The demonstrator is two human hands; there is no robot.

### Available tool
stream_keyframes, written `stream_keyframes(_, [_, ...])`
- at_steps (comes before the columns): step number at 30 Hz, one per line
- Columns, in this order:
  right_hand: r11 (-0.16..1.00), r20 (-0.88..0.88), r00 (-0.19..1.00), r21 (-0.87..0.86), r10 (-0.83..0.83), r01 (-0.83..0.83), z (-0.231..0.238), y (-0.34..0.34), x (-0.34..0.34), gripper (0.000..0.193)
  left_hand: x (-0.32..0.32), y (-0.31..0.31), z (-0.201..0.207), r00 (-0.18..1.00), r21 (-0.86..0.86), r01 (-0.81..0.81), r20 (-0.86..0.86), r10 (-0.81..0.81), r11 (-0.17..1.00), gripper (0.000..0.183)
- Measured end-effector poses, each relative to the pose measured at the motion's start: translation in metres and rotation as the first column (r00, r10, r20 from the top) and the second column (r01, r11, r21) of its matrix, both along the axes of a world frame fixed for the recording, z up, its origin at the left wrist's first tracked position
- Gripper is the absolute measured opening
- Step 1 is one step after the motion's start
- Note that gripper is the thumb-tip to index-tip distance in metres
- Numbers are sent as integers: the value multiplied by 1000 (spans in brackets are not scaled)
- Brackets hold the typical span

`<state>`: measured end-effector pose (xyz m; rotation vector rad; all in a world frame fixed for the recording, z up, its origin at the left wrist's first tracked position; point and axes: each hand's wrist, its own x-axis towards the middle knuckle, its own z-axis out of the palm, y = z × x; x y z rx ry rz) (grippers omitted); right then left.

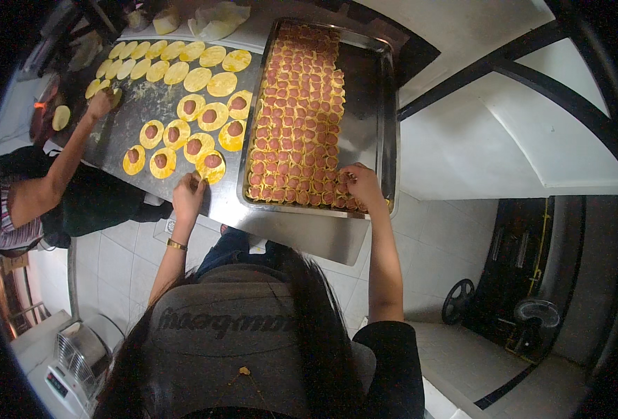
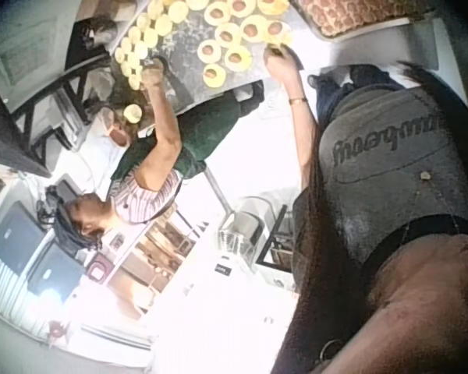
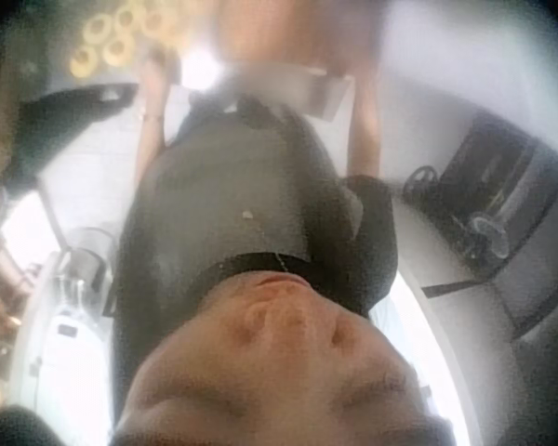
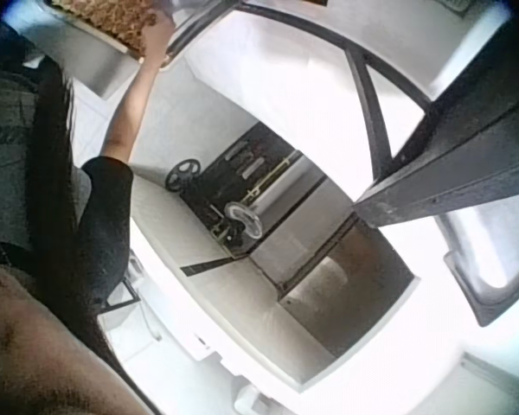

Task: The person places a small sausage onto a round yellow dough disc, folds the dough around the sausage to form a pastry, and places it on a metal tray. The person repeats this process continuously while another person works nearby.

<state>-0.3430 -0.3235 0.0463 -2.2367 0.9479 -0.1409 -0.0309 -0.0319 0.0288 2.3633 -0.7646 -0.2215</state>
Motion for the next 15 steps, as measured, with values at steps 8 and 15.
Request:
stream_keyframes(8, [998,48,998,-65,28,-24,-4,0,2,39,7,4,-12,999,-148,9,-43,-16,989,13])
stream_keyframes(15, [967,178,972,-178,-152,183,27,24,39,39,16,10,-36,929,-346,-216,-360,84,913,25])
